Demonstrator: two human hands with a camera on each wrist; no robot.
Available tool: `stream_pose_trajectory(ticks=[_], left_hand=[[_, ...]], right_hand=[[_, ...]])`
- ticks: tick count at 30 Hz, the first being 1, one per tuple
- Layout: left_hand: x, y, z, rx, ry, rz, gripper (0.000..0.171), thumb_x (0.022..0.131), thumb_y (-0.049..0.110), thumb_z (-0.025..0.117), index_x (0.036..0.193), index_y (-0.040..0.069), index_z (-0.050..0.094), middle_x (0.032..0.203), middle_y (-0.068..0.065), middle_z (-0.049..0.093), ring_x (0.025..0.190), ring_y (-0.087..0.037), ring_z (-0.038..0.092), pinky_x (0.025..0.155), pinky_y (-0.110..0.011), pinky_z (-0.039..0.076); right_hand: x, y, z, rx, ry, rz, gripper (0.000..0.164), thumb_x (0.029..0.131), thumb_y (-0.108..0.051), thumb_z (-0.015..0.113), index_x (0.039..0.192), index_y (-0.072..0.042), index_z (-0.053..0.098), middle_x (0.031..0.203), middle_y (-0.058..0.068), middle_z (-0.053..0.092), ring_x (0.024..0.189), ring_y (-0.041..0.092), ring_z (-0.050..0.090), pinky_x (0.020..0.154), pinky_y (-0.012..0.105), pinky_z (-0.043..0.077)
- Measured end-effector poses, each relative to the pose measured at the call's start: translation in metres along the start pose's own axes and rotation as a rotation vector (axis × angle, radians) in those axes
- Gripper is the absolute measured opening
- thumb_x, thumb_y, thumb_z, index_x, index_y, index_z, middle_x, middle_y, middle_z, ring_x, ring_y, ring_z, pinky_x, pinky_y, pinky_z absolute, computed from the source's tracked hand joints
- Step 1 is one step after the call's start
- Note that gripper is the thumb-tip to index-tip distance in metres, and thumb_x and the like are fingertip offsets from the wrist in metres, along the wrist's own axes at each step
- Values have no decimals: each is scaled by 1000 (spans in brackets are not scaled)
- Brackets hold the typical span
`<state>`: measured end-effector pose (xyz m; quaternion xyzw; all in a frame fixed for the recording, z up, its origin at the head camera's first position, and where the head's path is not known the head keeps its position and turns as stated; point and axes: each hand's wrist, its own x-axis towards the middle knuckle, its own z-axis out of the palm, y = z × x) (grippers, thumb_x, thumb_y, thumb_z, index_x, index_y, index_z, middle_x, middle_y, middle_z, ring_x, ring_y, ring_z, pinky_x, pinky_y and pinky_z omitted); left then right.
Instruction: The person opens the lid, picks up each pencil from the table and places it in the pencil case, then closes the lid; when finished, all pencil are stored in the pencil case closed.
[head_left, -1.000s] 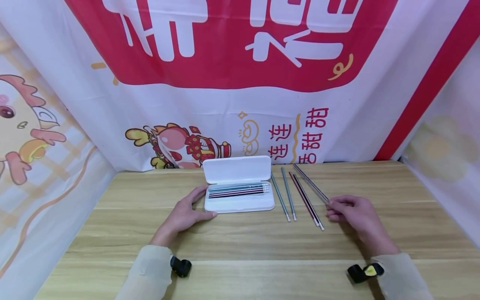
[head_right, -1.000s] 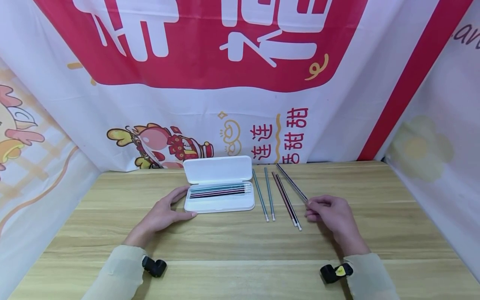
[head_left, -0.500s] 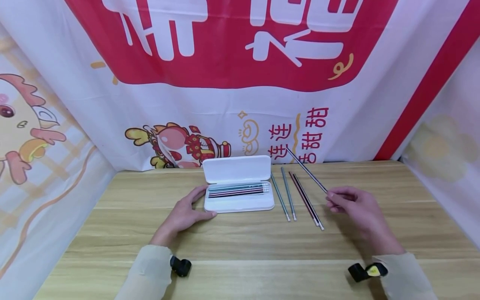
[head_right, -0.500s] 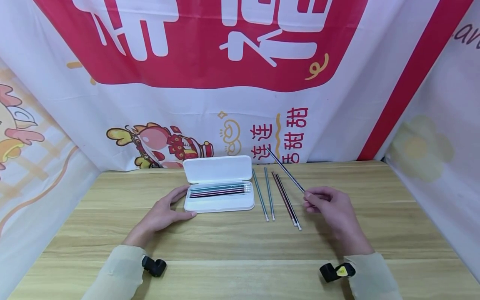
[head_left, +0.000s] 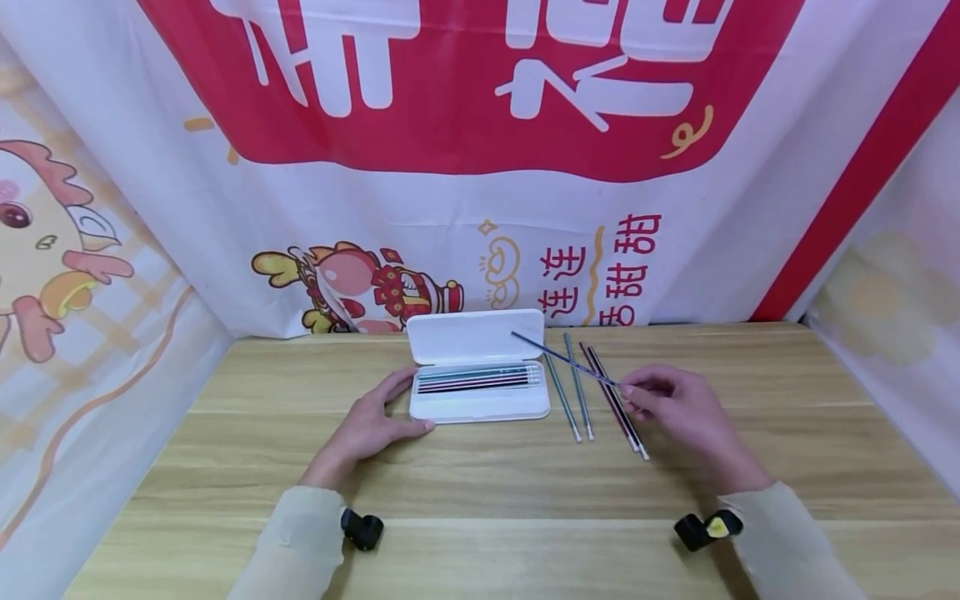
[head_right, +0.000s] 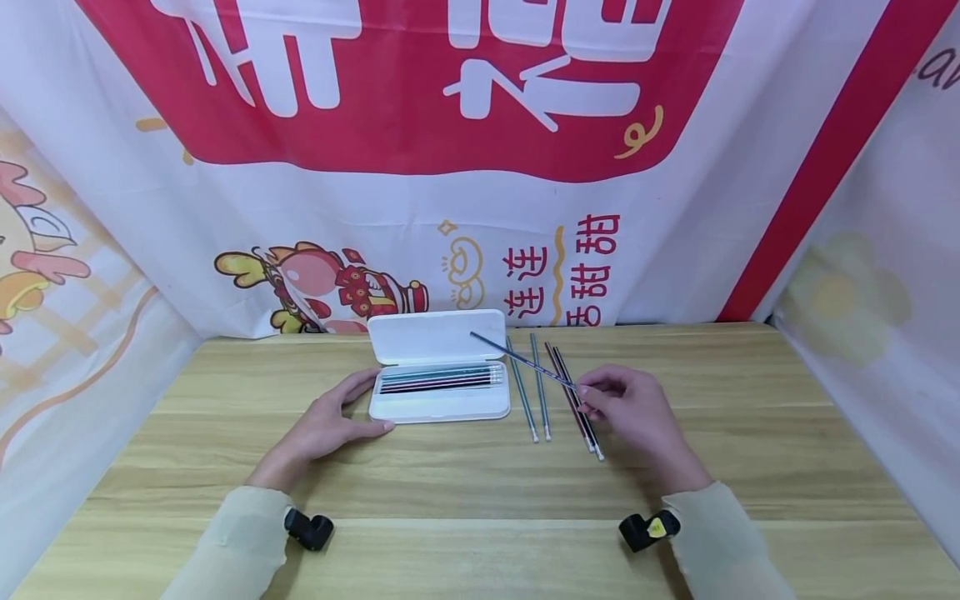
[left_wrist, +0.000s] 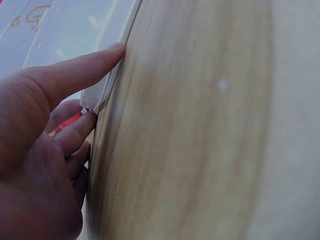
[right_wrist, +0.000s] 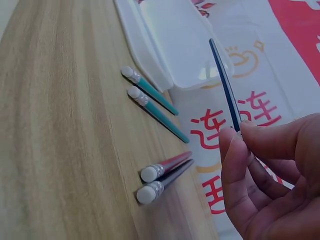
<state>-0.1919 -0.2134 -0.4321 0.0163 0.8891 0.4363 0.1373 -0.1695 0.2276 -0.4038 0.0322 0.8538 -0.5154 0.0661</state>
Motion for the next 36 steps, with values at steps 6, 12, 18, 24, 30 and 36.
stream_pose_trajectory(ticks=[6, 12, 18, 24, 30, 36], left_hand=[[-1, 0, 0, -8, -6, 3, 90, 90, 44, 87, 166, 32, 40, 176, -5, 37, 167, -41, 20, 132, -73, 14], [-1, 1, 0, -8, 1, 10, 88, 90, 43, 87, 165, 33, 41, 176, -5, 38, 167, -41, 21, 132, -73, 15], [-2, 2, 0, -6, 6, 11, 89, 90, 42, 88, 165, 31, 41, 175, -5, 39, 167, -40, 22, 132, -72, 16], [0, 1, -1, -5, 8, 18, 88, 91, 40, 88, 165, 31, 42, 175, -5, 39, 167, -40, 22, 132, -71, 16], [0, 0, -1, -9, 10, 16, 87, 91, 40, 88, 164, 32, 42, 175, -4, 38, 168, -39, 21, 132, -71, 16], [-1, 0, -2, -13, 11, 8, 87, 91, 39, 88, 164, 32, 42, 176, -3, 38, 168, -39, 20, 132, -71, 16]], right_hand=[[9, -8, 9, -125, 4, -13, 20, 108, -19, 66, 121, -7, 75, 107, 12, 76, 91, 23, 69, 75, 30, 63], [17, -11, 11, -257, 27, -56, 16, 107, -18, 67, 115, -9, 77, 105, 11, 76, 93, 24, 66, 75, 30, 58], [27, -15, 15, -363, 38, -173, 12, 104, -15, 70, 109, -10, 79, 106, 10, 78, 94, 24, 67, 77, 32, 56], [38, -28, 20, -383, 5, -189, 12, 103, -17, 71, 108, -11, 80, 108, 10, 78, 96, 25, 68, 83, 39, 59], [49, -38, 31, -335, -42, -131, 13, 101, -17, 74, 111, -12, 81, 110, 10, 78, 99, 26, 67, 85, 38, 58], [62, -41, 46, -299, -43, -86, 12, 100, -20, 77, 109, -14, 82, 110, 10, 77, 97, 26, 65, 79, 32, 54]])
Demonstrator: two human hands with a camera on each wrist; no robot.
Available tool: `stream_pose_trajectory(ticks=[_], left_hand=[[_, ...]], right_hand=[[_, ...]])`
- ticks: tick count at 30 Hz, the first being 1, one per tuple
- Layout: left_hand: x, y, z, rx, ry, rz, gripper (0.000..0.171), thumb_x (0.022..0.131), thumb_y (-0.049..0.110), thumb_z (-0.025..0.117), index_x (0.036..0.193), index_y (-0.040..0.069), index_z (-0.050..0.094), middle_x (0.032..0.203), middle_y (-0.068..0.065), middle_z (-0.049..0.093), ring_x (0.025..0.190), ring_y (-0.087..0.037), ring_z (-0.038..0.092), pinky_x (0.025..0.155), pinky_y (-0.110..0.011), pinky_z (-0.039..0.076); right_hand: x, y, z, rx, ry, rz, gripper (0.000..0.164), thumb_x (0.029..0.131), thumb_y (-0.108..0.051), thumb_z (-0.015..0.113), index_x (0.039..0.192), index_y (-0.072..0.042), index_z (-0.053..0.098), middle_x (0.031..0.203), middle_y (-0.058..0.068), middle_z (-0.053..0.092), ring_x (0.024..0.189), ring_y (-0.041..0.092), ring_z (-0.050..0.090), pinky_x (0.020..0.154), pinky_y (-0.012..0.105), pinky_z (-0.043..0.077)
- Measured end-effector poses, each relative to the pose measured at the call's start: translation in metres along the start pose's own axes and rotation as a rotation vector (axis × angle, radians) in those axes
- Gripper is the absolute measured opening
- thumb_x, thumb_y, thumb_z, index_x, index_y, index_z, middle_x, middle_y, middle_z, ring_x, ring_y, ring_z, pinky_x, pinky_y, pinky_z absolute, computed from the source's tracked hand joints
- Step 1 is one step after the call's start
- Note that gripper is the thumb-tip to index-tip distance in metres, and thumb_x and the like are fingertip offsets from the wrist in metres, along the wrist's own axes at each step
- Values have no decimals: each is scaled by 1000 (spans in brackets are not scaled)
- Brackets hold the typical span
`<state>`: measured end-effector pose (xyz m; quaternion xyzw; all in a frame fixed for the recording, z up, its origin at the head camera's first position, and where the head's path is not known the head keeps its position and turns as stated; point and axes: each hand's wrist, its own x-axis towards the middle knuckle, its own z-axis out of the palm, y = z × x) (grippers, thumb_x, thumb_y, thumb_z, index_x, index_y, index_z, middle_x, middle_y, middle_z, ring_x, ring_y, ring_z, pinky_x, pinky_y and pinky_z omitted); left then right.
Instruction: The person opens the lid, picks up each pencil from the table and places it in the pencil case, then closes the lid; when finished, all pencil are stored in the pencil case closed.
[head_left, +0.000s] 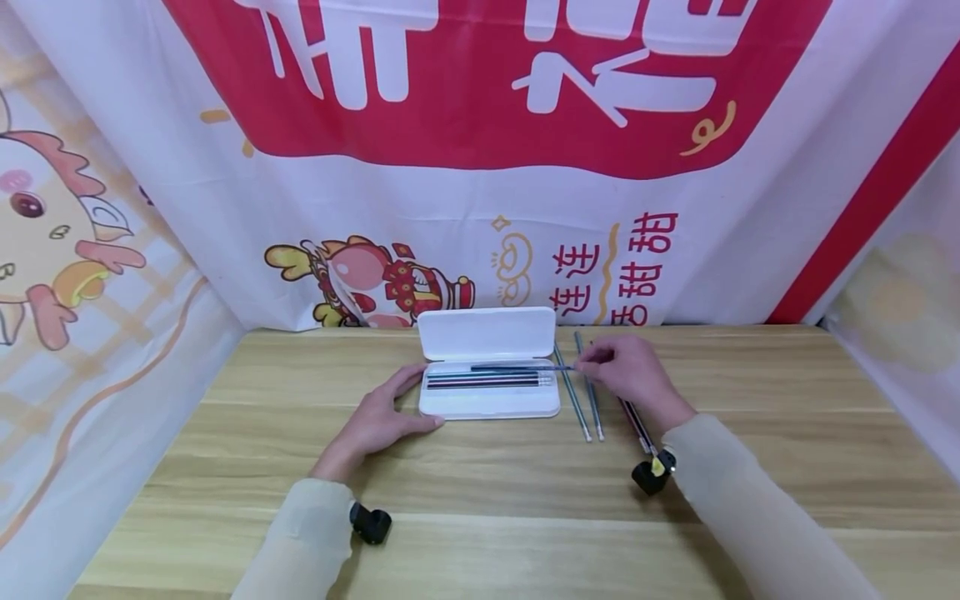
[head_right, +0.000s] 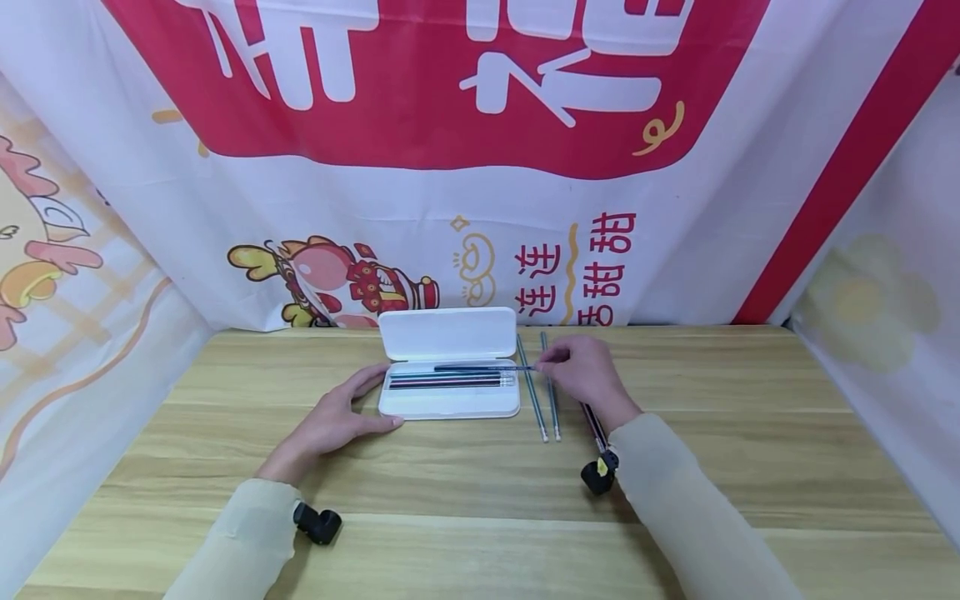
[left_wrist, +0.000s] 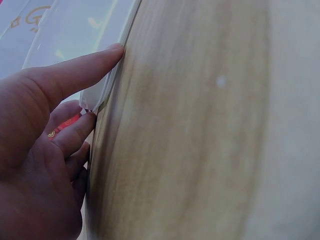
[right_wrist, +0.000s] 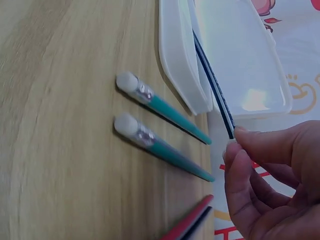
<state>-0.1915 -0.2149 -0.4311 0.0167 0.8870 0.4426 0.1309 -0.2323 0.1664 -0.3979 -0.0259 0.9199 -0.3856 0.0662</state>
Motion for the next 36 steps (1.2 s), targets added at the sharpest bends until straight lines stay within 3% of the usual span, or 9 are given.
stream_pose_trajectory(ticks=[9, 16, 28, 36], left_hand=[[1, -1, 0, -3, -1, -1, 87, 91, 39, 87, 165, 32, 42, 176, -3, 38, 168, -39, 21, 132, -71, 17], [1, -1, 0, 5, -2, 3, 87, 91, 41, 88, 164, 33, 42, 176, -3, 37, 168, -40, 20, 132, -72, 16], [0, -1, 0, 2, -4, -3, 87, 91, 42, 87, 164, 34, 42, 176, -4, 37, 167, -40, 21, 132, -73, 16], [1, -2, 0, -3, -4, -1, 87, 91, 42, 88, 164, 33, 42, 176, -4, 38, 167, -39, 21, 132, -72, 16]], right_hand=[[11, -7, 15, 128, 2, 109, 20, 97, -22, 80, 115, -13, 78, 119, 11, 72, 107, 28, 62, 90, 37, 53], [17, -13, 27, 218, 31, 109, 18, 99, -21, 80, 114, -10, 79, 108, 11, 77, 92, 24, 71, 80, 33, 63], [19, -15, 46, 170, 119, 59, 21, 98, -27, 81, 110, -9, 79, 107, 11, 78, 89, 21, 70, 75, 27, 59], [17, -21, 53, 162, 175, 75, 22, 96, -29, 84, 105, -9, 79, 103, 11, 76, 88, 22, 67, 73, 28, 56]])
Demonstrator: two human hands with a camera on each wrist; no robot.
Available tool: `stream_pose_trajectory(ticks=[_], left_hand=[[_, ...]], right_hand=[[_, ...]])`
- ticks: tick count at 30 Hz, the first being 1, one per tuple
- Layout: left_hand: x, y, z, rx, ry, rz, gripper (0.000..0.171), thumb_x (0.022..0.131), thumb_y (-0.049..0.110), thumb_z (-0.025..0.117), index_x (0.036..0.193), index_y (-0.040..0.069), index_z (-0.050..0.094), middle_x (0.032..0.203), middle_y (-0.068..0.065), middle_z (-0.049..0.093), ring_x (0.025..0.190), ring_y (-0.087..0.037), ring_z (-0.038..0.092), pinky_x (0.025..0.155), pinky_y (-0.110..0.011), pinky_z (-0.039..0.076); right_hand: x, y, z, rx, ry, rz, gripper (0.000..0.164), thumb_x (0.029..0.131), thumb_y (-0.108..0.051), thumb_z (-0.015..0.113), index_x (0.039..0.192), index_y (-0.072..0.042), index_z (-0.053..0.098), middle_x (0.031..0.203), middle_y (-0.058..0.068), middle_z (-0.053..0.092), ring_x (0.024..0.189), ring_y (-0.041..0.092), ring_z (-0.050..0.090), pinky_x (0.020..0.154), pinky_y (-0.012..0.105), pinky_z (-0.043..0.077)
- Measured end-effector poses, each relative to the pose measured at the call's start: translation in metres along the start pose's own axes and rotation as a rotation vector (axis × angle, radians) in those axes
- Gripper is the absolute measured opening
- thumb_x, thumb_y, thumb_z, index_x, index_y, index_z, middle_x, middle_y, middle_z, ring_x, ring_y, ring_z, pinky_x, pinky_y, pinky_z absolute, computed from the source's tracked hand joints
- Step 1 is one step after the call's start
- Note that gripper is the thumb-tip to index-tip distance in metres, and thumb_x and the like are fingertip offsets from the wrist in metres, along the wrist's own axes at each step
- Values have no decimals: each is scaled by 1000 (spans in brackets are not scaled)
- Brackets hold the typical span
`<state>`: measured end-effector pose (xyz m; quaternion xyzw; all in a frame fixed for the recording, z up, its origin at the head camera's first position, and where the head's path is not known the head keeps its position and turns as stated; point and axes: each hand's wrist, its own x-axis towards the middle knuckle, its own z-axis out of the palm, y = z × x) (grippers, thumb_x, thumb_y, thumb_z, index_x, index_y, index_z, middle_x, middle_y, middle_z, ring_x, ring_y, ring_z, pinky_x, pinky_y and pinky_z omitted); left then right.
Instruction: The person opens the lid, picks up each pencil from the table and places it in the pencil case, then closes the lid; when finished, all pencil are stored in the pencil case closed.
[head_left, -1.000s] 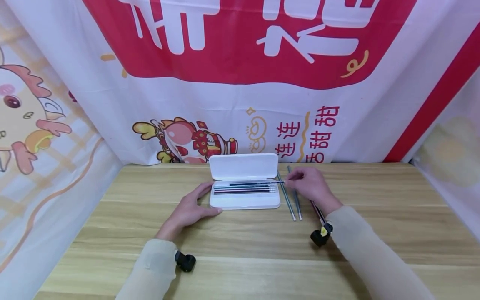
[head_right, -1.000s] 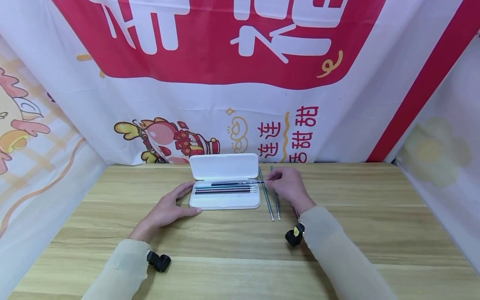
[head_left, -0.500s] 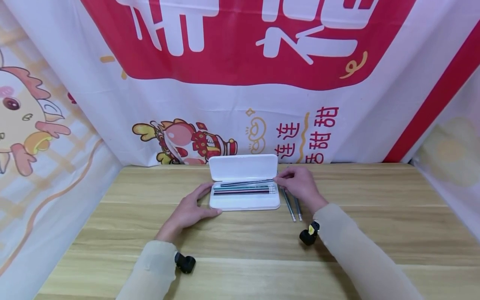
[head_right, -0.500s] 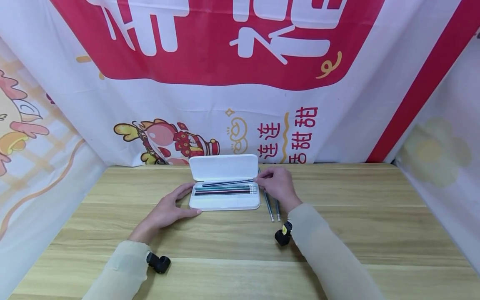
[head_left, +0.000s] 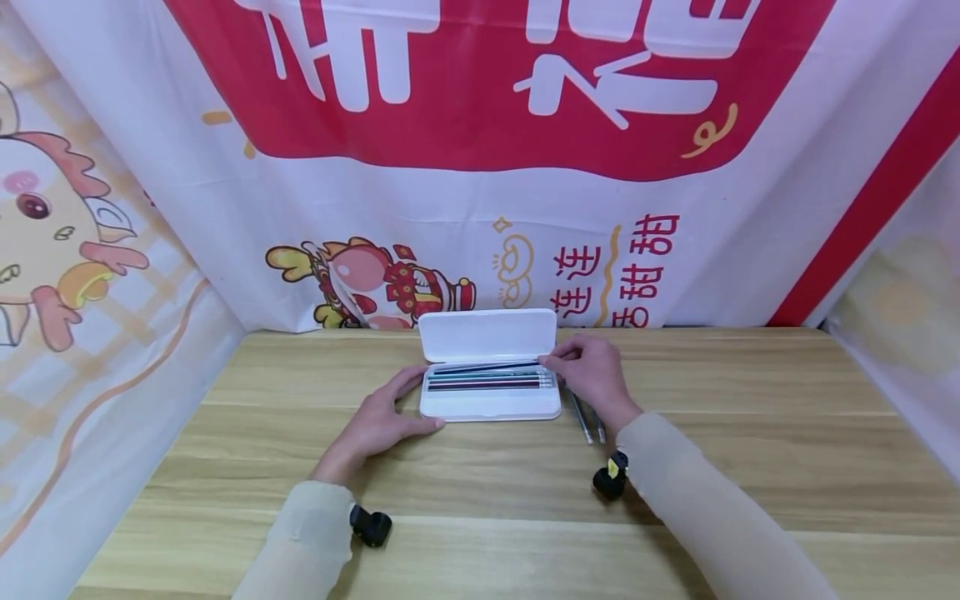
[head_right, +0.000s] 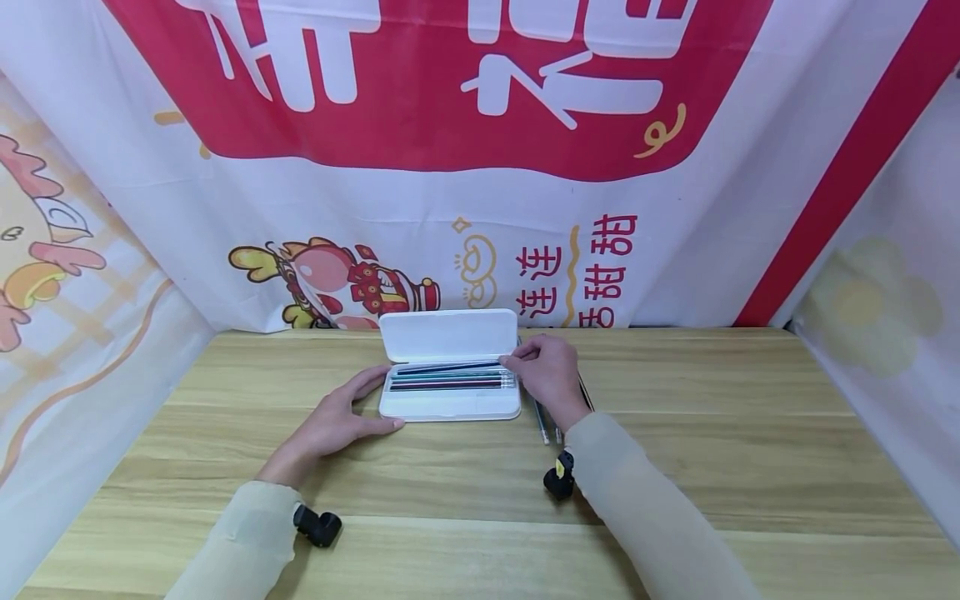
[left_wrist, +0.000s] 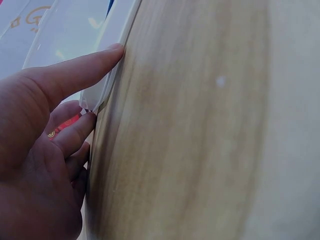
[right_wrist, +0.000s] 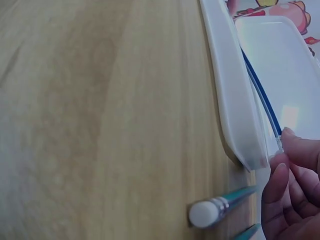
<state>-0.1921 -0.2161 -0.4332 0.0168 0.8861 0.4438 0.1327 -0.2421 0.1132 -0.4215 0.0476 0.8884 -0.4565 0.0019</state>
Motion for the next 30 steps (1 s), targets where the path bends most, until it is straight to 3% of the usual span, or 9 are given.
stream_pose_trajectory(ticks=[10, 30], left_hand=[[-1, 0, 1, -7, -2, -3, 87, 90, 42, 88, 164, 34, 43, 176, -5, 38, 167, -40, 22, 131, -73, 16], [-1, 2, 1, -3, 0, -4, 87, 90, 42, 87, 164, 33, 42, 176, -5, 37, 167, -41, 21, 131, -73, 16]], right_hand=[[-2, -1, 8, 2, 40, -24, 21, 94, -27, 87, 100, -8, 80, 96, 11, 77, 85, 22, 67, 72, 27, 53], [0, 0, 7, 6, 12, 5, 13, 96, -22, 83, 101, -12, 77, 97, 9, 75, 80, 21, 68, 69, 28, 57]])
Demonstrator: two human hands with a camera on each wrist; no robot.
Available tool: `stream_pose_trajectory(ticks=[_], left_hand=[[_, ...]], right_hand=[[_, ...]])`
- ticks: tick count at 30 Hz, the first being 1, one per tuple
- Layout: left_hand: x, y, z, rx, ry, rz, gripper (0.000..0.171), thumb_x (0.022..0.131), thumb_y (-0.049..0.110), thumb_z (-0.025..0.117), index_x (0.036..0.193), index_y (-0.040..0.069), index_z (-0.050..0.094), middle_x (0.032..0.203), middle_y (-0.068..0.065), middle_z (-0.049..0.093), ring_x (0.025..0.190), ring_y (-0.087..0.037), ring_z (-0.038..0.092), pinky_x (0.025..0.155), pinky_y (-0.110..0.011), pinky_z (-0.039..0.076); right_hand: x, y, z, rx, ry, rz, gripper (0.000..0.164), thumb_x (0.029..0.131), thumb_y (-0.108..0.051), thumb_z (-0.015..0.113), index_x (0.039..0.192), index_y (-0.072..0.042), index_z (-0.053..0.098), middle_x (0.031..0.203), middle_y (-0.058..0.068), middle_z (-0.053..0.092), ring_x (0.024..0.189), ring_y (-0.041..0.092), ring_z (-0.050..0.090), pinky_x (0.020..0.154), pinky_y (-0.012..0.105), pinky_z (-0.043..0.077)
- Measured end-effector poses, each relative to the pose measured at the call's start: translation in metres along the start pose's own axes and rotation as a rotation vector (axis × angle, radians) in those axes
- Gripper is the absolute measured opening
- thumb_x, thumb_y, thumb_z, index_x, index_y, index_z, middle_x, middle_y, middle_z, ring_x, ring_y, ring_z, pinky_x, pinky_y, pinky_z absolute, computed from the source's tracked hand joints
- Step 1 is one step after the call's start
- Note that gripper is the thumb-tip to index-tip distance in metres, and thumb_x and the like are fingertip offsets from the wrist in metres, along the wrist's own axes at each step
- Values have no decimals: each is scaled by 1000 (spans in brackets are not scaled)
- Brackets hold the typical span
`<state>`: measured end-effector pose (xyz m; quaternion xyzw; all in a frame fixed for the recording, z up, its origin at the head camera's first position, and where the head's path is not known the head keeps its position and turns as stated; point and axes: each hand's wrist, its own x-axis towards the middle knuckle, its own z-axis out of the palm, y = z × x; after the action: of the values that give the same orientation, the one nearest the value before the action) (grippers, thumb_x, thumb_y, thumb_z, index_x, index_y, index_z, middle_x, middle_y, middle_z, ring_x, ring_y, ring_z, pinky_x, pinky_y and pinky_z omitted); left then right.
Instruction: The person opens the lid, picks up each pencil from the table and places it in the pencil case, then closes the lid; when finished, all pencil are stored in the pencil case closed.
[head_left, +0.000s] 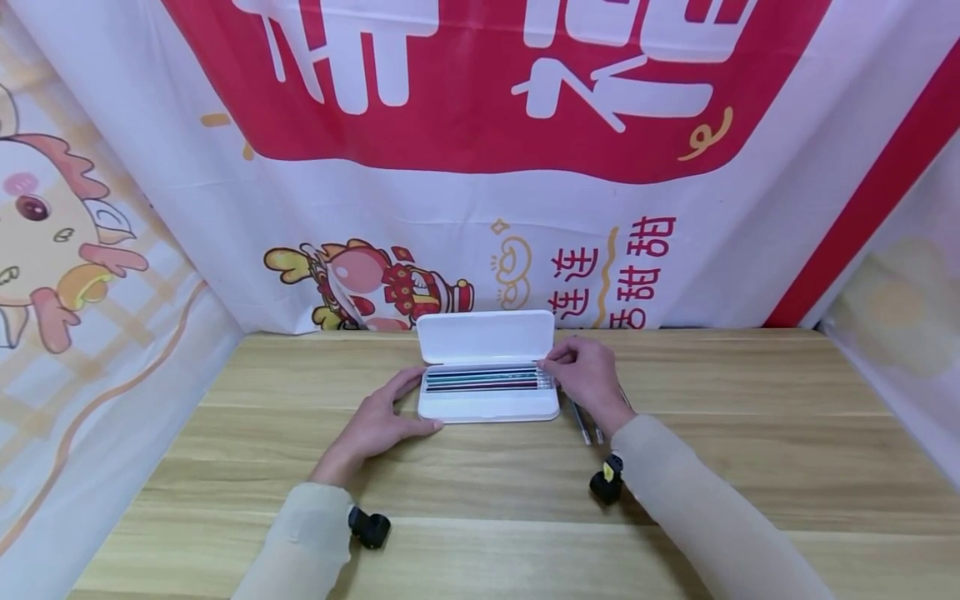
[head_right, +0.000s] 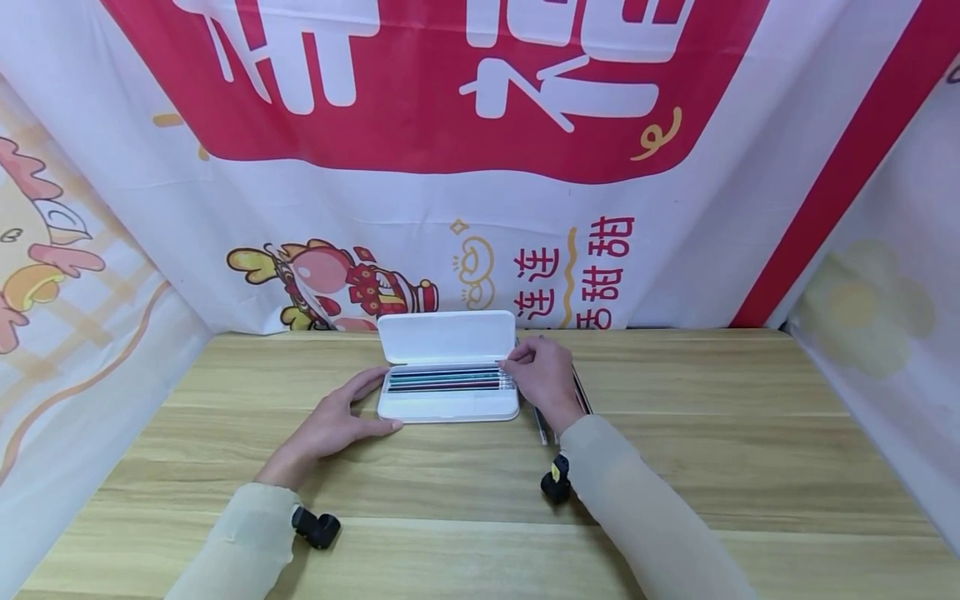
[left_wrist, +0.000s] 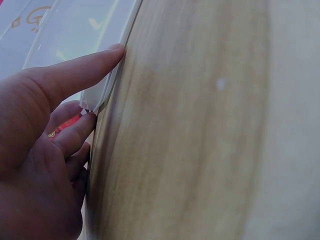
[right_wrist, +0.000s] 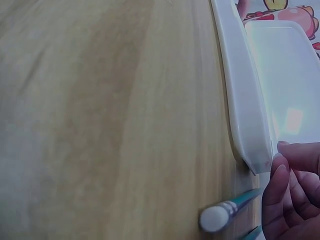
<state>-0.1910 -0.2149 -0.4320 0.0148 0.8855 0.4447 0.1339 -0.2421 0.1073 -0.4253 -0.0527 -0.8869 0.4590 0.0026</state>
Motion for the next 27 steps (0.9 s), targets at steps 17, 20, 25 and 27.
stream_pose_trajectory(ticks=[17, 20, 25, 27], left_hand=[[0, 0, 1, 9, 1, 10, 87, 90, 43, 87, 164, 33, 42, 176, -5, 38, 167, -41, 22, 131, -74, 16], [0, 0, 1, 9, 2, 13, 87, 91, 42, 87, 164, 33, 42, 176, -5, 37, 167, -41, 22, 131, -73, 16], [0, -1, 0, 12, 6, 15, 86, 91, 42, 87, 164, 33, 42, 176, -5, 37, 167, -41, 21, 131, -73, 16], [0, -1, 1, 13, 5, 14, 87, 91, 42, 87, 164, 33, 42, 176, -5, 36, 167, -41, 20, 131, -73, 16]], right_hand=[[-12, 0, -27, 112, -25, 53, 18, 97, -25, 82, 110, -13, 78, 103, 9, 76, 86, 23, 72, 73, 30, 61], [-18, -2, -39, 137, -37, 61, 20, 99, -27, 80, 113, -13, 77, 105, 10, 74, 89, 27, 72, 75, 33, 63], [-28, 3, -54, 134, -74, 23, 26, 100, -29, 79, 117, -10, 74, 108, 12, 74, 87, 27, 73, 79, 39, 66], [-33, 8, -58, 135, -85, 29, 27, 100, -30, 79, 118, -11, 74, 110, 12, 74, 89, 27, 73, 81, 40, 67]])
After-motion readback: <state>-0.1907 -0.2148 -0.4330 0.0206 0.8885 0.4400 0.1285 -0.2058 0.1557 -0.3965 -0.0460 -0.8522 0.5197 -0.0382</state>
